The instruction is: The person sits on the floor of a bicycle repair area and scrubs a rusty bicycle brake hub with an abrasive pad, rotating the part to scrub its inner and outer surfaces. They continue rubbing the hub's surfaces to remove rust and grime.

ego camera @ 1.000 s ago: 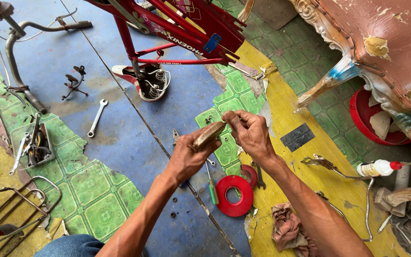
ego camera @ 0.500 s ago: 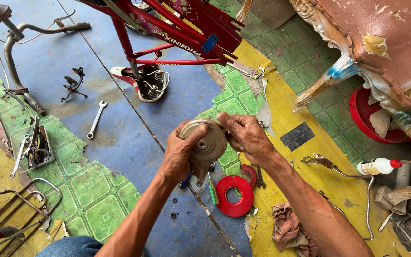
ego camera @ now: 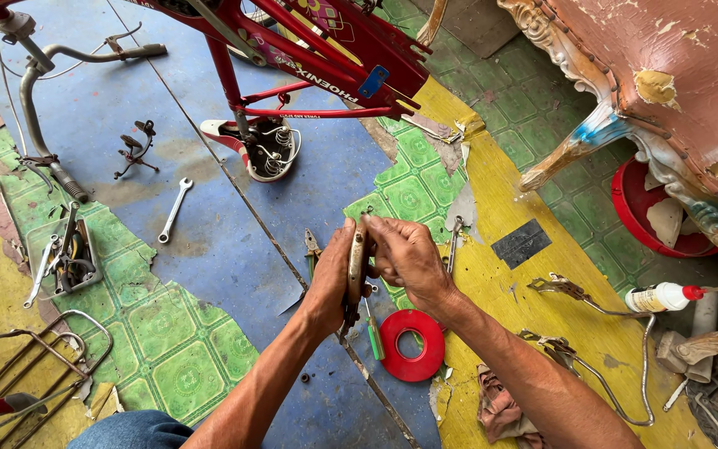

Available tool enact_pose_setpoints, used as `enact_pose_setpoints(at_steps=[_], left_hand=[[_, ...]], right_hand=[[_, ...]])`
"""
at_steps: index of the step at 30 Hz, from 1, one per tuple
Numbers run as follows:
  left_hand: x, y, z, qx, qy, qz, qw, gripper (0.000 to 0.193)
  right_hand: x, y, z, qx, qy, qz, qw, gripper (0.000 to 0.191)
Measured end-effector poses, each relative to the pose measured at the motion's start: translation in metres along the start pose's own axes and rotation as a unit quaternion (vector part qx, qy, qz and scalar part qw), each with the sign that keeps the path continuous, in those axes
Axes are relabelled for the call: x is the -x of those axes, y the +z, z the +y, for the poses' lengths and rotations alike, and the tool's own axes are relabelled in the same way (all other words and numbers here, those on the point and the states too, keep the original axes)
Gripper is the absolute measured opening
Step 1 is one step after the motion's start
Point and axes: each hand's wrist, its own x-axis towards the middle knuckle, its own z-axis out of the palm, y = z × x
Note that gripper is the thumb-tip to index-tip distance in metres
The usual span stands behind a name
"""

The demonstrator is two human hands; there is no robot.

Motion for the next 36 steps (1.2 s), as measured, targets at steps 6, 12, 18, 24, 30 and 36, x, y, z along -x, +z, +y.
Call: enact_pose_setpoints(at_steps=[6,12,18,24,30,36], left_hand=[[0.004,0.000,0.009,0.046,-0.043,-0.012,0.998,0.064],[0.007,0.005,0.008,0.027,-0.044,-0.012,0.999,0.068],[0.017,0.005,0.004,-0.023,-0.019,-0.004,1.000,0.082],[0.020,0.010,0.006,0.038,-0.012,-0.072,0.997,0.084],[0.014,0.009,0.004,0.036,0.001,-0.070,0.997,0.085],[0.016,0.009,0.003,0.001,0.031,-0.058,0.998,0.079]], right_hand=[[0.003,0.005,-0.005,0.018,-0.040,0.049,0.998,0.026],[0.007,0.014,-0.008,0.189,-0.091,0.073,0.975,0.035],[0.002,0.012,-0.001,0.169,-0.065,0.071,0.981,0.037],[-0.002,0.007,0.004,0.200,-0.106,0.103,0.969,0.038],[0.003,0.010,0.015,0.246,-0.149,0.076,0.955,0.039],[-0.004,0.002,0.011,0.059,-0.028,0.048,0.997,0.030]])
